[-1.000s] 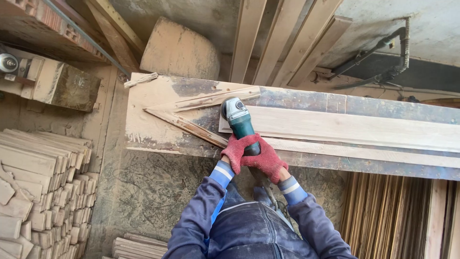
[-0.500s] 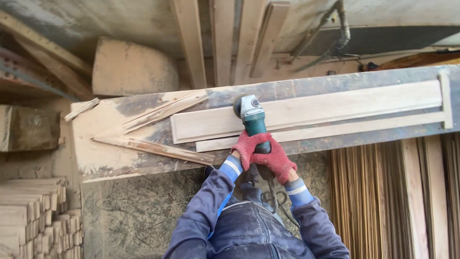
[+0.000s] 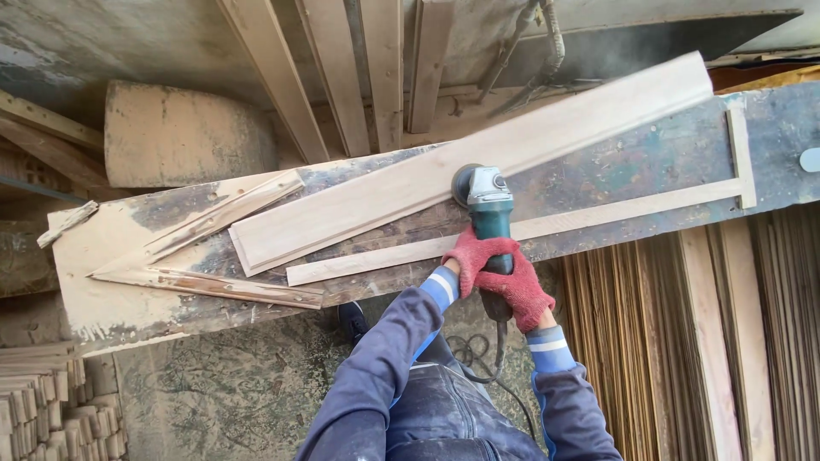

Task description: Grinding the surface of a wooden board using a hand-held angle grinder.

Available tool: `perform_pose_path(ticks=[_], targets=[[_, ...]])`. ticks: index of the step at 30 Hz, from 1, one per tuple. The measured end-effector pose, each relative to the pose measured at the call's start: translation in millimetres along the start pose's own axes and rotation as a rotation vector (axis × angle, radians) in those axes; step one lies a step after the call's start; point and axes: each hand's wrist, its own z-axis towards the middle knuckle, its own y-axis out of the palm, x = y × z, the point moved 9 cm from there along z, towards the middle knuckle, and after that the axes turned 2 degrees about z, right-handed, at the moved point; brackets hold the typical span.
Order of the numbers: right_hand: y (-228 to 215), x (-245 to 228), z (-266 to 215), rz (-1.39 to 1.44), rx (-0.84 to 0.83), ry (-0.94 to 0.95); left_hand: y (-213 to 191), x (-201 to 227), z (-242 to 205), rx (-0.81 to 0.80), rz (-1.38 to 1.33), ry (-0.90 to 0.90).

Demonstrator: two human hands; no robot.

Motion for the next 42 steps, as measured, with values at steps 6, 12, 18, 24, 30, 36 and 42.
perform_pose_path(ticks=[6, 12, 18, 24, 30, 36, 42], targets=[[31, -3, -14, 0.090, -0.061, 0.022, -19, 82, -94, 0.037, 0.326, 0.111], [16, -29, -39, 0.319, -0.013, -0.055, -136, 201, -96, 0.732, 1.315, 0.602], [-52, -23, -56, 0.413, -0.034, -0.113, -157, 164, -14, 0.769, 1.794, 0.615], [-96, -2, -83, 0.555, 0.081, -0.103, -162, 201, -32, 0.590, 1.447, 0.483], [-126, 28, -109, 0.572, 0.204, -0.059, -147, 207, -49, 0.627, 1.598, 0.745], [-139, 60, -132, 0.657, 0.291, -0.024, -148, 161, -48, 0.549, 1.722, 0.935], [-142, 63, -150, 0.679, 0.292, -0.107, -124, 140, -91, 0.383, 1.725, 1.022]])
